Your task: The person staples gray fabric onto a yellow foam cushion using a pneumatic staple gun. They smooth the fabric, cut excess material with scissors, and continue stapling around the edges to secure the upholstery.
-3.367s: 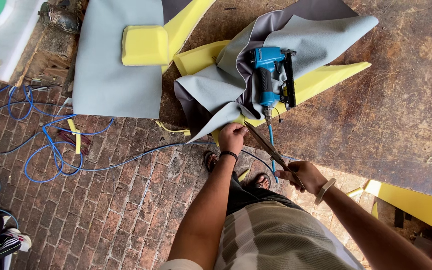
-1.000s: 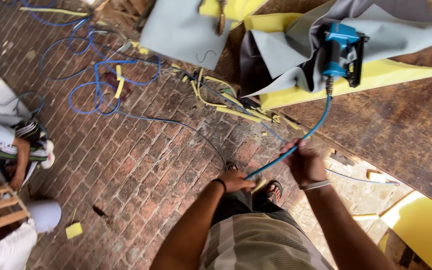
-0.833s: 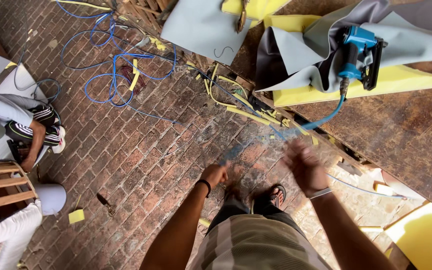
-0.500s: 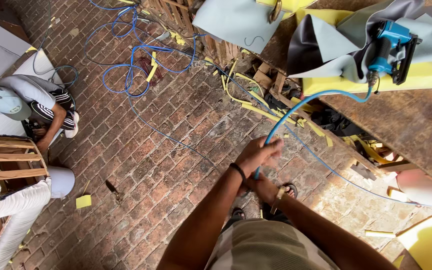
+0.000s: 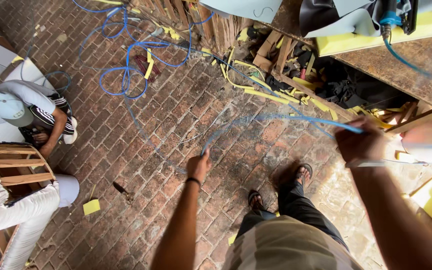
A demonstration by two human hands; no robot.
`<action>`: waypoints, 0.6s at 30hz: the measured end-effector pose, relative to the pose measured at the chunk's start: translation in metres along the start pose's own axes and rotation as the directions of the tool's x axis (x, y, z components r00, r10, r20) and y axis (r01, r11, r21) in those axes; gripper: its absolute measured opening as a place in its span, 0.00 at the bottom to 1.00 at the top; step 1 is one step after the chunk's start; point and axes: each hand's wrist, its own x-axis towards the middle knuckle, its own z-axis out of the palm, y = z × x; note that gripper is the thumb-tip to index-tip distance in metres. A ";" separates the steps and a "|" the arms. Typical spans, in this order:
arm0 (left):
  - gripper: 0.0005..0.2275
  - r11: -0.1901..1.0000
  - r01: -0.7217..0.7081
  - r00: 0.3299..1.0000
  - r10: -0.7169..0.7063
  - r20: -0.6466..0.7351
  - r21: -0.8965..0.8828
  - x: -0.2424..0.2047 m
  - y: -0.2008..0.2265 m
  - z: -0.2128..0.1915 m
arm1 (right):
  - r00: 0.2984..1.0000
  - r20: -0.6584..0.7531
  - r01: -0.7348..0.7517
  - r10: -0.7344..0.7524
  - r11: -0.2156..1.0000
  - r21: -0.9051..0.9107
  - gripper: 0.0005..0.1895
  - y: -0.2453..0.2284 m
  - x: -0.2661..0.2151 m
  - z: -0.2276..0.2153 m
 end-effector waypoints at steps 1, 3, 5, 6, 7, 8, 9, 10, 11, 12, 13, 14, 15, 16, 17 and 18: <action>0.29 0.952 0.037 0.998 -0.021 0.055 -0.302 -0.004 0.015 0.014 | 0.987 0.093 -0.134 0.131 0.991 0.023 0.18 0.026 -0.016 -0.004; 0.17 0.658 0.153 0.970 0.044 0.241 -0.738 -0.027 0.057 0.066 | 0.962 -0.183 -0.272 0.205 0.804 -0.529 0.32 0.084 -0.060 -0.011; 0.22 0.605 0.299 0.889 0.103 0.446 -0.738 -0.063 0.097 0.126 | 0.904 -0.042 -0.382 0.425 0.760 -0.526 0.32 0.121 -0.094 -0.015; 0.26 0.631 0.368 0.803 0.155 0.575 -0.683 -0.082 0.114 0.147 | 0.871 0.105 -0.356 0.481 0.763 -0.540 0.30 0.131 -0.107 -0.013; 0.31 0.660 0.423 0.695 0.202 0.690 -0.620 -0.097 0.127 0.157 | 0.874 0.038 -0.384 0.484 0.738 -0.555 0.28 0.128 -0.116 -0.012; 0.30 0.610 0.443 0.705 0.215 0.675 -0.657 -0.106 0.136 0.160 | 0.874 -0.026 -0.412 0.485 0.713 -0.567 0.27 0.124 -0.119 -0.011; 0.29 0.557 0.461 0.716 0.227 0.661 -0.691 -0.114 0.144 0.160 | 0.871 -0.089 -0.440 0.483 0.688 -0.577 0.25 0.116 -0.121 -0.011; 0.28 0.505 0.479 0.724 0.236 0.648 -0.718 -0.121 0.148 0.157 | 0.811 -0.011 -0.488 0.585 0.667 -0.563 0.28 0.104 -0.125 -0.015; 0.23 0.626 0.305 0.784 0.262 0.563 -0.717 -0.126 0.148 0.153 | 0.736 0.072 -0.532 0.673 0.641 -0.553 0.32 0.084 -0.127 -0.023; 0.20 0.725 0.122 0.826 0.305 0.475 -0.678 -0.131 0.144 0.153 | 0.649 0.156 -0.572 0.744 0.613 -0.545 0.36 0.065 -0.127 -0.034; 0.18 0.794 -0.064 0.847 0.363 0.388 -0.604 -0.134 0.138 0.157 | 0.773 0.141 -0.492 0.618 0.725 -0.482 0.30 0.048 -0.127 -0.047; 0.22 0.818 -0.211 0.727 0.497 0.474 -0.534 -0.141 0.129 0.166 | 0.871 0.109 -0.394 0.478 0.815 -0.424 0.25 0.028 -0.126 -0.062; 0.23 0.824 -0.300 0.599 0.555 0.577 -0.481 -0.148 0.117 0.177 | 0.926 0.149 -0.316 0.347 0.928 -0.197 0.23 0.002 -0.119 -0.077; 0.24 0.839 -0.346 0.473 0.542 0.695 -0.419 -0.163 0.096 0.192 | 0.965 0.154 -0.221 0.212 0.974 0.044 0.22 -0.027 -0.112 -0.094; 0.25 0.886 -0.323 0.362 0.439 0.822 -0.331 -0.178 0.075 0.208 | 0.994 -0.029 -0.089 0.108 0.919 0.384 0.24 -0.062 -0.106 -0.113; 0.27 0.927 -0.292 0.264 0.317 0.911 -0.238 -0.192 0.053 0.220 | 0.999 -0.052 0.024 0.006 0.832 0.554 0.26 -0.101 -0.091 -0.130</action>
